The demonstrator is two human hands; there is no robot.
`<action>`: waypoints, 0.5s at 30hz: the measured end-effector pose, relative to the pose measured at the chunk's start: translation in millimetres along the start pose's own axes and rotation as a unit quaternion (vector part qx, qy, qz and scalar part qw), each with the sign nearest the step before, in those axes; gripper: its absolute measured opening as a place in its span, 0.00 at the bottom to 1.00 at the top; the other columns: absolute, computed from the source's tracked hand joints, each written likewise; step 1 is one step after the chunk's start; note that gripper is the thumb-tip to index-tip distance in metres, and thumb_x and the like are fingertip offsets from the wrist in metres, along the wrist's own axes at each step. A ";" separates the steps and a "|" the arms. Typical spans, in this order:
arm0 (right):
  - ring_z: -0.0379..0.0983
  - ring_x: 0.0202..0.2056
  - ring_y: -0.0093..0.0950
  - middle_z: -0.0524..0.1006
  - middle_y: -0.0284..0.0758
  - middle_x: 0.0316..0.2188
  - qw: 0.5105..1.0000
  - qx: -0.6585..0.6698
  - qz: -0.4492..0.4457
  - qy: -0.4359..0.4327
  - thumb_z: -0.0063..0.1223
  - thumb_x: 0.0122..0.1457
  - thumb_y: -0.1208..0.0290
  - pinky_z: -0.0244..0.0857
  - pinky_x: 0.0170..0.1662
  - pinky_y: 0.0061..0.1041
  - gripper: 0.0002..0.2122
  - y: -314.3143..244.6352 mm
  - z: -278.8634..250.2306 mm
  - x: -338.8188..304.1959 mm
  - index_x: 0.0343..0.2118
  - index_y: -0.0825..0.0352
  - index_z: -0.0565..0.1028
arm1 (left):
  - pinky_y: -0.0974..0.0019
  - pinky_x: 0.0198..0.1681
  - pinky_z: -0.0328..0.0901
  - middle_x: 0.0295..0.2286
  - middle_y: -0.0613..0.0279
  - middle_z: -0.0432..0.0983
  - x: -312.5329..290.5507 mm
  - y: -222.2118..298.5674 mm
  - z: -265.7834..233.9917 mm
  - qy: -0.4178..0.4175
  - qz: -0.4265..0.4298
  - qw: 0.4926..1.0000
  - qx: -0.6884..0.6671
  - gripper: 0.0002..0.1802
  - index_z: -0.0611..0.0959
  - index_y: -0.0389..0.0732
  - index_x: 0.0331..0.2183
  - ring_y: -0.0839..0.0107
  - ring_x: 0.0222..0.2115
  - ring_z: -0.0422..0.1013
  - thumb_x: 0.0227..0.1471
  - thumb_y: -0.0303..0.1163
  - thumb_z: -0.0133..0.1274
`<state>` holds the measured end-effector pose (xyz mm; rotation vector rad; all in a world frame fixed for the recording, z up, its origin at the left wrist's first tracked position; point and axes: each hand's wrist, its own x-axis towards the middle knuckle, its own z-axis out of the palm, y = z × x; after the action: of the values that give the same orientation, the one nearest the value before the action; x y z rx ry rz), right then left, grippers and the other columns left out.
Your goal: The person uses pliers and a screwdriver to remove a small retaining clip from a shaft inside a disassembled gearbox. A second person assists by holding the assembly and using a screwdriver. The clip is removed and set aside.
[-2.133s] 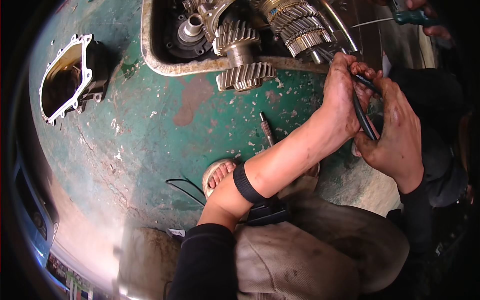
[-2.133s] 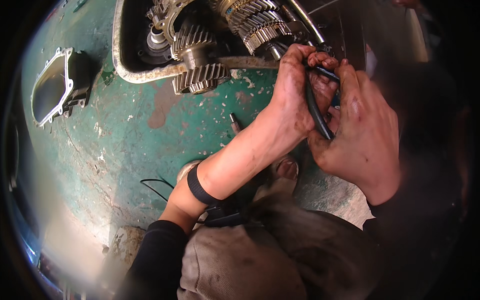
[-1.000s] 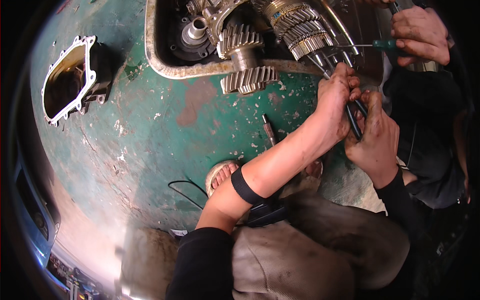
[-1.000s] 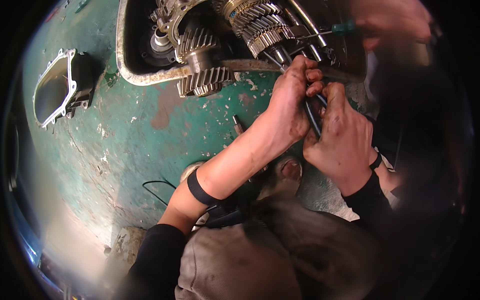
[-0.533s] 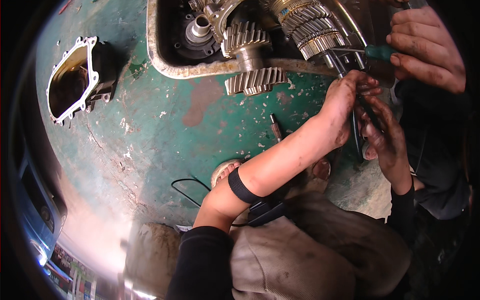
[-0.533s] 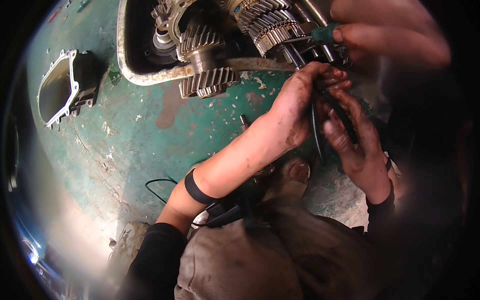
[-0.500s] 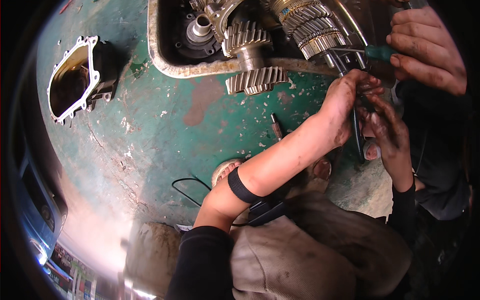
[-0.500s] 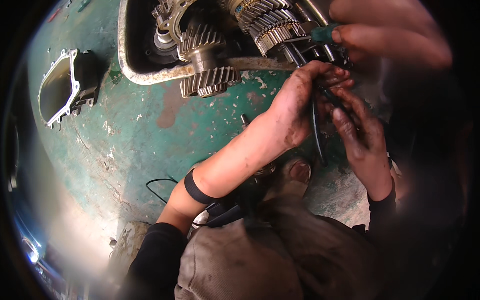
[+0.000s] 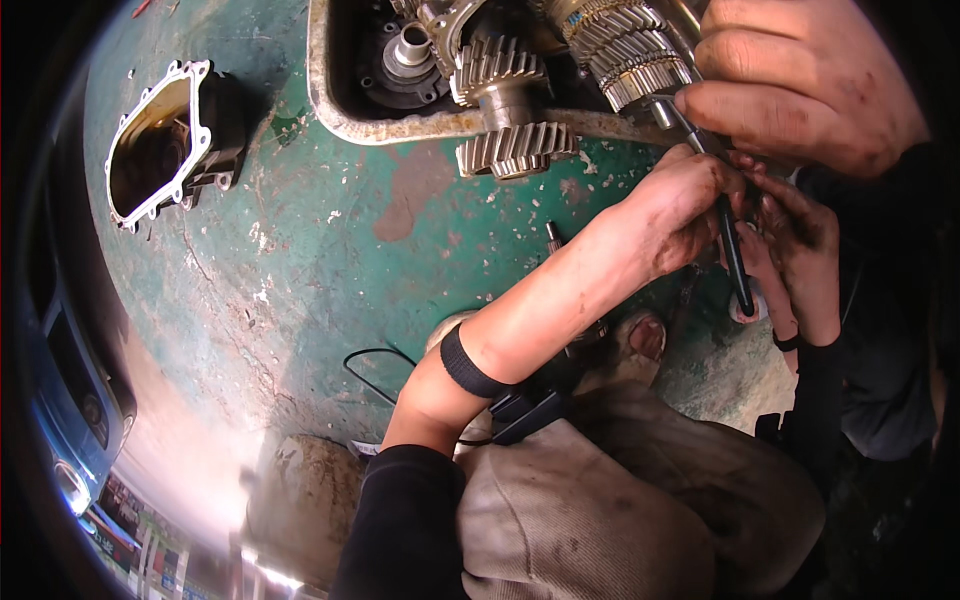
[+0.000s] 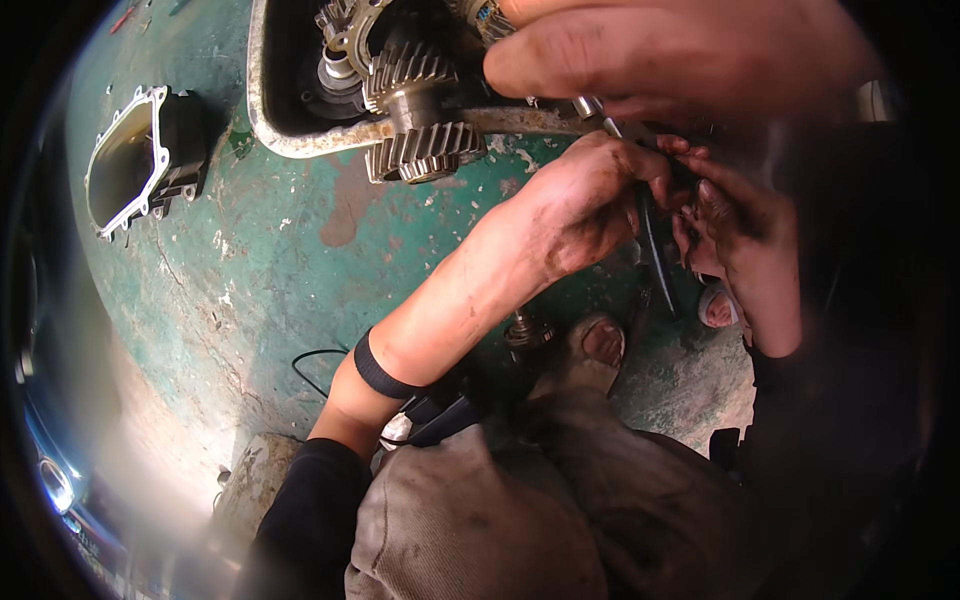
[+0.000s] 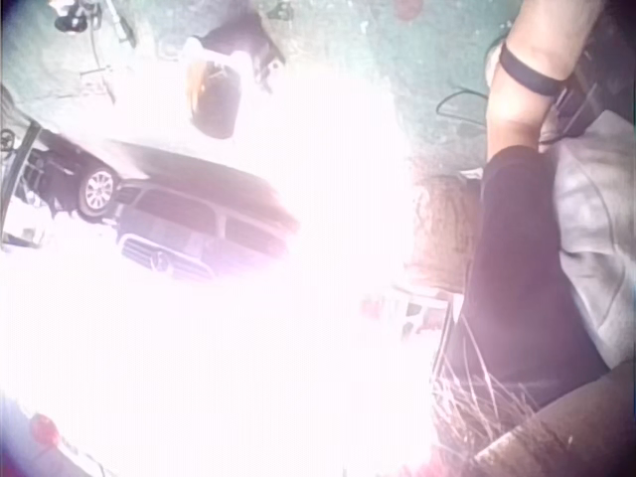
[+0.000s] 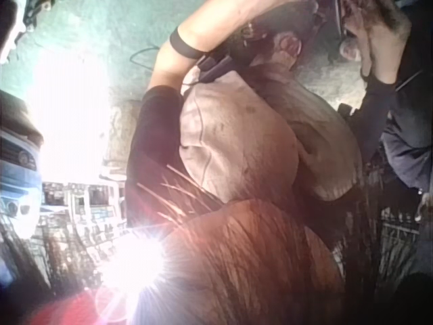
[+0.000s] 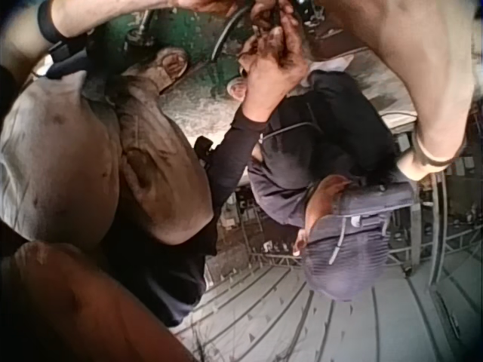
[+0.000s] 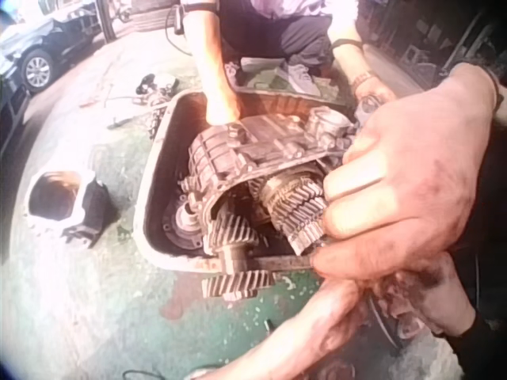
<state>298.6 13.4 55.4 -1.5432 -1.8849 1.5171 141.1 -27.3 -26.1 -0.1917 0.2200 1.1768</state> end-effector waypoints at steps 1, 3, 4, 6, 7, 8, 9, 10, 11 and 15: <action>0.73 0.38 0.19 0.78 0.37 0.41 1.000 0.001 0.022 0.006 0.47 0.63 0.80 0.68 0.40 0.18 0.11 0.5 -0.4 0.9 0.46 0.75 0.75 | 0.61 0.29 0.72 0.33 0.54 0.74 1.8 -0.8 0.6 -0.003 -0.002 1.000 -0.004 0.18 0.75 0.30 0.39 0.61 0.30 0.74 0.43 0.11 0.42; 0.73 0.37 0.20 0.78 0.37 0.41 0.997 0.014 0.063 0.035 0.47 0.62 0.80 0.69 0.39 0.18 0.11 0.6 -0.4 3.1 0.47 0.75 0.75 | 0.62 0.28 0.71 0.32 0.55 0.74 4.1 -0.8 0.6 0.000 -0.010 1.000 0.016 0.18 0.75 0.31 0.38 0.61 0.29 0.74 0.42 0.11 0.42; 0.73 0.34 0.19 0.78 0.35 0.37 0.999 -0.011 0.037 0.030 0.47 0.62 0.80 0.68 0.37 0.17 0.11 0.1 0.0 3.2 0.47 0.74 0.75 | 0.62 0.27 0.71 0.31 0.55 0.74 4.6 -0.4 0.6 0.002 -0.012 1.000 0.027 0.18 0.75 0.32 0.38 0.61 0.28 0.74 0.42 0.11 0.42; 0.72 0.33 0.18 0.77 0.34 0.34 0.999 -0.045 0.018 0.019 0.47 0.62 0.81 0.68 0.36 0.16 0.12 -2.1 0.1 2.2 0.47 0.74 0.75 | 0.62 0.29 0.71 0.31 0.55 0.74 3.7 1.8 1.2 -0.005 -0.012 1.000 0.013 0.19 0.75 0.33 0.38 0.61 0.30 0.74 0.41 0.11 0.41; 0.71 0.32 0.17 0.77 0.33 0.33 0.998 -0.061 0.020 0.016 0.47 0.62 0.81 0.67 0.35 0.16 0.12 -3.6 0.0 2.0 0.47 0.74 0.75 | 0.62 0.30 0.71 0.31 0.55 0.74 3.3 2.6 2.5 0.017 -0.027 0.999 0.020 0.19 0.75 0.33 0.38 0.61 0.31 0.74 0.41 0.11 0.41; 0.71 0.32 0.17 0.76 0.33 0.32 0.997 -0.065 0.028 0.022 0.47 0.62 0.81 0.67 0.35 0.16 0.11 -4.9 0.9 -0.7 0.47 0.73 0.75 | 0.62 0.31 0.71 0.31 0.56 0.74 2.1 2.0 5.1 0.004 -0.004 1.000 -0.007 0.18 0.75 0.34 0.37 0.62 0.32 0.74 0.41 0.13 0.41; 0.71 0.31 0.16 0.76 0.32 0.31 0.997 -0.069 0.031 0.027 0.46 0.62 0.81 0.66 0.34 0.15 0.11 -6.3 2.0 -2.1 0.46 0.73 0.75 | 0.62 0.32 0.70 0.31 0.56 0.74 1.8 2.0 8.5 0.016 0.011 1.000 -0.018 0.17 0.75 0.34 0.36 0.62 0.33 0.74 0.42 0.14 0.41; 0.71 0.31 0.16 0.76 0.32 0.31 0.996 -0.075 0.035 0.035 0.46 0.62 0.81 0.66 0.34 0.15 0.11 -7.1 4.8 -4.4 0.46 0.73 0.75 | 0.62 0.33 0.70 0.31 0.57 0.74 0.9 1.8 12.3 0.029 0.027 0.999 -0.036 0.15 0.75 0.35 0.35 0.62 0.34 0.74 0.42 0.16 0.41; 0.70 0.30 0.16 0.76 0.33 0.31 0.995 -0.081 0.039 0.043 0.46 0.62 0.81 0.66 0.34 0.15 0.11 -8.4 8.1 -6.2 0.46 0.72 0.76 | 0.62 0.34 0.70 0.31 0.57 0.75 0.2 1.2 16.5 0.064 0.024 0.996 -0.050 0.13 0.75 0.36 0.34 0.62 0.35 0.74 0.43 0.19 0.41; 0.73 0.32 0.22 0.78 0.37 0.32 0.969 -0.206 -0.111 0.074 0.47 0.61 0.82 0.67 0.38 0.20 0.10 -19.9 28.2 -8.3 0.44 0.73 0.75 | 0.63 0.34 0.67 0.28 0.61 0.75 5.6 -1.5 30.2 0.129 0.033 0.986 -0.099 0.07 0.72 0.40 0.27 0.63 0.33 0.73 0.44 0.31 0.41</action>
<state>270.2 -6.4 63.3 -1.4857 -2.2911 0.9284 146.7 -15.0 1.6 -0.5157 0.3387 1.2395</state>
